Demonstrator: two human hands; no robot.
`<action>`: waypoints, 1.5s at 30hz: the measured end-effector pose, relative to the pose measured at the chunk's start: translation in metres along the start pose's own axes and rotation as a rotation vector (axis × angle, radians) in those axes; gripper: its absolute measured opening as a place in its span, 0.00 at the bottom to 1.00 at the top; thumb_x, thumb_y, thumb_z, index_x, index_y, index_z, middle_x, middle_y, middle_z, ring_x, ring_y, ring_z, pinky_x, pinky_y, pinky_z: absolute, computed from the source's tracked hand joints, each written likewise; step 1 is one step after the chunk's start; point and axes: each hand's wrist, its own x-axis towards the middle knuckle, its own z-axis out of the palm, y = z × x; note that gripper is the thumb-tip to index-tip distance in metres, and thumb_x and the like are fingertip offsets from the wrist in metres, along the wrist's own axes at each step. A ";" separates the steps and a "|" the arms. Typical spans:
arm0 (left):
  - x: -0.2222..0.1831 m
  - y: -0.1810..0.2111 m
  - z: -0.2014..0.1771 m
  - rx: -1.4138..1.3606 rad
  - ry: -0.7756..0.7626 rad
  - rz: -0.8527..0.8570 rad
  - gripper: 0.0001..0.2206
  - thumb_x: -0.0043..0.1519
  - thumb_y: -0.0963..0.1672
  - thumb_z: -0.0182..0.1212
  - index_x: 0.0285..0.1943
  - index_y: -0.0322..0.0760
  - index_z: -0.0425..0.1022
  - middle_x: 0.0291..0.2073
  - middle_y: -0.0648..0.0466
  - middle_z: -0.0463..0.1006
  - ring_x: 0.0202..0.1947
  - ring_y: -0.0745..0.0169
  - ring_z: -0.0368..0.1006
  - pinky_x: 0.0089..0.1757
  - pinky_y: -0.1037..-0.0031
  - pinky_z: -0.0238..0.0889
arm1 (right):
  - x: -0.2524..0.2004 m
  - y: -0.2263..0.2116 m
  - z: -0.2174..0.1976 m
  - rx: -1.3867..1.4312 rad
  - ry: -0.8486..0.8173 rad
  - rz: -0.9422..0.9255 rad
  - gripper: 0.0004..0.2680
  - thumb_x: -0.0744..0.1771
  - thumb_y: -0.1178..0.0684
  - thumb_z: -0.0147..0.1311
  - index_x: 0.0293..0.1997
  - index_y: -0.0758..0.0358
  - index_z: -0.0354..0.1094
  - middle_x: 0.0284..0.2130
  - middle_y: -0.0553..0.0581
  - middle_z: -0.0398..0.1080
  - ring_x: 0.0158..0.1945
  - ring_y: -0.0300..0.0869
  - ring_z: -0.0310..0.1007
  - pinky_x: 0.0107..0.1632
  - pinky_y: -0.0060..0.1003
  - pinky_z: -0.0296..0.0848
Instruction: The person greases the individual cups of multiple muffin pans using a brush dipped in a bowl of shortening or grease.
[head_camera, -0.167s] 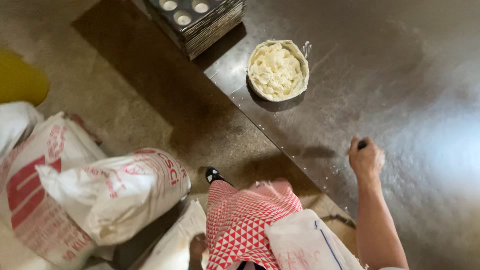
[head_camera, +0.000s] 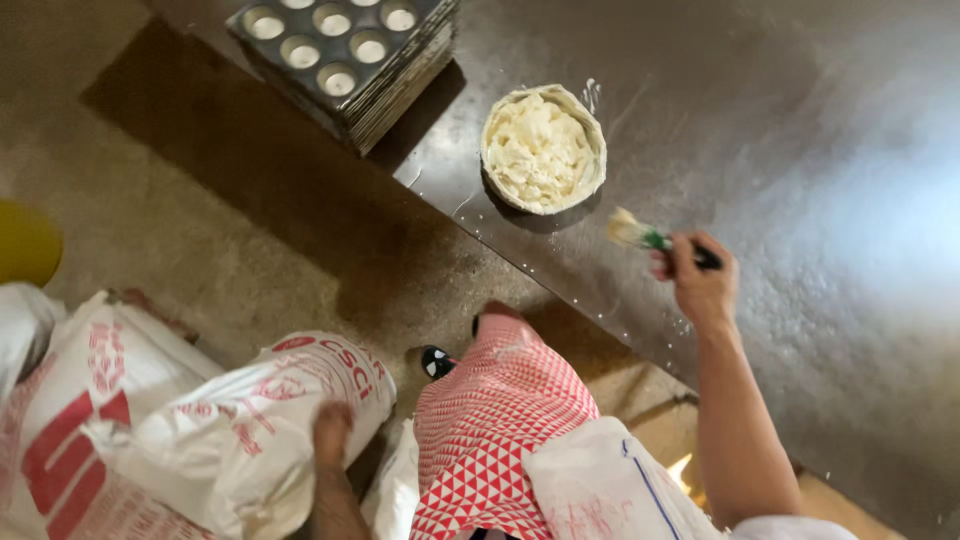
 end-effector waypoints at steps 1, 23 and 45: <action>0.042 -0.006 -0.015 0.120 0.101 0.133 0.14 0.71 0.42 0.47 0.34 0.36 0.75 0.30 0.44 0.77 0.32 0.49 0.71 0.38 0.61 0.64 | -0.005 -0.015 0.023 0.029 -0.036 -0.004 0.07 0.71 0.55 0.53 0.44 0.70 0.72 0.29 0.56 0.77 0.28 0.36 0.76 0.33 0.30 0.76; 0.449 0.341 -0.055 0.445 -0.011 0.723 0.16 0.71 0.48 0.52 0.56 0.32 0.77 0.46 0.32 0.78 0.49 0.29 0.73 0.49 0.50 0.66 | 0.088 -0.071 0.195 -0.583 0.208 -0.039 0.08 0.70 0.52 0.58 0.43 0.67 0.75 0.25 0.63 0.75 0.28 0.44 0.77 0.36 0.39 0.73; 0.479 0.306 -0.067 -0.255 -0.773 0.593 0.26 0.71 0.45 0.52 0.77 0.28 0.57 0.70 0.44 0.67 0.67 0.59 0.64 0.64 0.71 0.56 | -0.030 -0.257 0.401 -0.634 -0.005 -0.373 0.13 0.68 0.55 0.59 0.58 0.65 0.69 0.49 0.65 0.76 0.48 0.51 0.79 0.49 0.40 0.78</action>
